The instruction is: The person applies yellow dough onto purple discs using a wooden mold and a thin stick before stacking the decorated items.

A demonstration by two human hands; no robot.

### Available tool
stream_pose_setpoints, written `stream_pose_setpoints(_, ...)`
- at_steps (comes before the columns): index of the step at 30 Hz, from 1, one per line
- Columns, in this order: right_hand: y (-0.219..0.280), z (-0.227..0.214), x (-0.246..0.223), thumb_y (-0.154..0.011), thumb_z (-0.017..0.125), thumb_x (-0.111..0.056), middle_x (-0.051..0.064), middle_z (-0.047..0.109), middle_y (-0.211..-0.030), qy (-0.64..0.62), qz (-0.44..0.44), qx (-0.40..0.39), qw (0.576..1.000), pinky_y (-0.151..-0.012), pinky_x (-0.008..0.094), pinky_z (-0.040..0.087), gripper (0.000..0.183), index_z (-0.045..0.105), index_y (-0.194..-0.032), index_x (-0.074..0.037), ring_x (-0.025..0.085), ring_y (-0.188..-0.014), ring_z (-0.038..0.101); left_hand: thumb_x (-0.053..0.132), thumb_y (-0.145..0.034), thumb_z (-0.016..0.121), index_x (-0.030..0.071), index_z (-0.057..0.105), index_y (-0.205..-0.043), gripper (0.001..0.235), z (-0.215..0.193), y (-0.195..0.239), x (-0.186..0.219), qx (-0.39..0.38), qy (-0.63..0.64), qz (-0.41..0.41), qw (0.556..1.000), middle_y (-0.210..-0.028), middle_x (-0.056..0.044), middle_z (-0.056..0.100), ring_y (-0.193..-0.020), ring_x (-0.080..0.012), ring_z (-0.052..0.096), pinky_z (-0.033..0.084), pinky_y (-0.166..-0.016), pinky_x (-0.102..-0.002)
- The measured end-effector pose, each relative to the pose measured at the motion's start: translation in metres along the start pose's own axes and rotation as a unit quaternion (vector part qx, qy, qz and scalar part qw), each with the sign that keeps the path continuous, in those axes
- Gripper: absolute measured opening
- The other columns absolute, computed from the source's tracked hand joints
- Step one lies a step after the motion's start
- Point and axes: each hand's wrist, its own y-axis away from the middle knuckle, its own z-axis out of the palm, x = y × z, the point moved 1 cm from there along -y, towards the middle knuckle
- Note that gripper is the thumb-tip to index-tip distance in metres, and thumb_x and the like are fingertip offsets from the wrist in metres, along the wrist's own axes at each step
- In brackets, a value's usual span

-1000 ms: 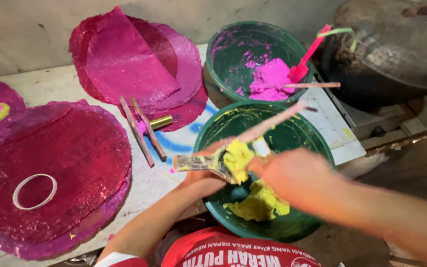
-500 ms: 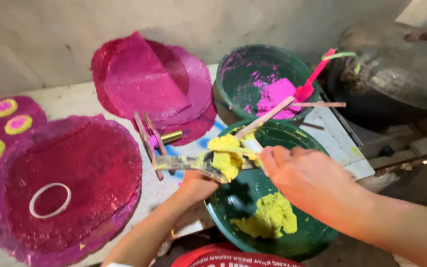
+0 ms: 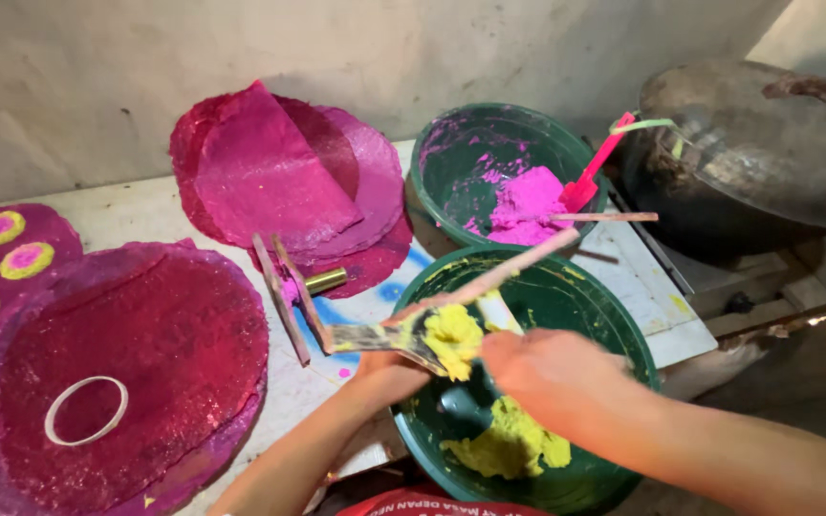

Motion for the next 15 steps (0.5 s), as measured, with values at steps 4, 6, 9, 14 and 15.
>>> stream_pose_setpoints(4, 0.045, -0.061, 0.022, -0.079, 0.059, -0.016, 0.004, 0.067, -0.083, 0.124, -0.015, 0.100, 0.987, -0.054, 0.041, 0.057, 0.047, 0.064, -0.125, -0.012, 0.025, -0.074, 0.072, 0.022, -0.096, 0.067, 0.006, 0.063, -0.140, 0.046, -0.025, -0.022, -0.008, -0.119, 0.419, -0.149, 0.888, -0.121, -0.010, 0.072, -0.107, -0.0195, 0.070, 0.057, -0.093, -0.030)
stream_pose_setpoints(6, 0.035, -0.053, 0.024, -0.083, 0.060, -0.018, 0.006, 0.066, -0.082, 0.110, -0.021, 0.074, 0.991, -0.050, 0.044, 0.055, 0.025, 0.063, -0.108, -0.012, 0.027, -0.069, 0.071, 0.014, -0.100, 0.071, 0.000, 0.059, -0.154, 0.057, -0.025, -0.031, -0.004, -0.152, 0.740, -0.080, 0.650, -0.126, -0.015, 0.066, -0.104, -0.0210, 0.062, 0.050, -0.088, -0.031)
stream_pose_setpoints(9, -0.003, 0.009, 0.006, -0.079, 0.063, -0.014, 0.010, 0.065, -0.077, 0.212, -0.022, 0.019, 0.977, -0.054, 0.038, 0.058, 0.018, 0.060, -0.094, -0.005, 0.027, -0.070, 0.072, 0.024, -0.090, 0.070, 0.009, 0.059, -0.138, 0.051, -0.005, -0.022, 0.007, 0.017, 0.044, 0.043, 0.998, -0.134, -0.014, 0.066, -0.117, -0.0221, 0.065, 0.053, -0.097, -0.032)
stream_pose_setpoints(14, -0.001, 0.022, -0.003, -0.080, 0.062, -0.009, 0.012, 0.066, -0.083, 0.136, -0.064, 0.003, 0.989, -0.057, 0.037, 0.058, 0.016, 0.059, -0.095, -0.005, 0.026, -0.072, 0.072, 0.027, -0.089, 0.070, 0.010, 0.060, -0.139, 0.054, -0.008, -0.022, 0.028, -0.041, 0.098, -0.047, 0.993, -0.126, -0.010, 0.071, -0.113, -0.0219, 0.067, 0.052, -0.097, -0.032)
stream_pose_setpoints(15, 0.009, 0.005, 0.002, -0.078, 0.062, -0.009, 0.010, 0.066, -0.086, 0.096, -0.055, 0.045, 0.993, -0.054, 0.037, 0.058, 0.024, 0.061, -0.101, -0.005, 0.027, -0.073, 0.072, 0.029, -0.085, 0.072, 0.012, 0.061, -0.137, 0.056, -0.018, -0.024, 0.030, -0.062, 0.141, -0.094, 0.984, -0.121, -0.007, 0.073, -0.109, -0.0209, 0.070, 0.054, -0.094, -0.033)
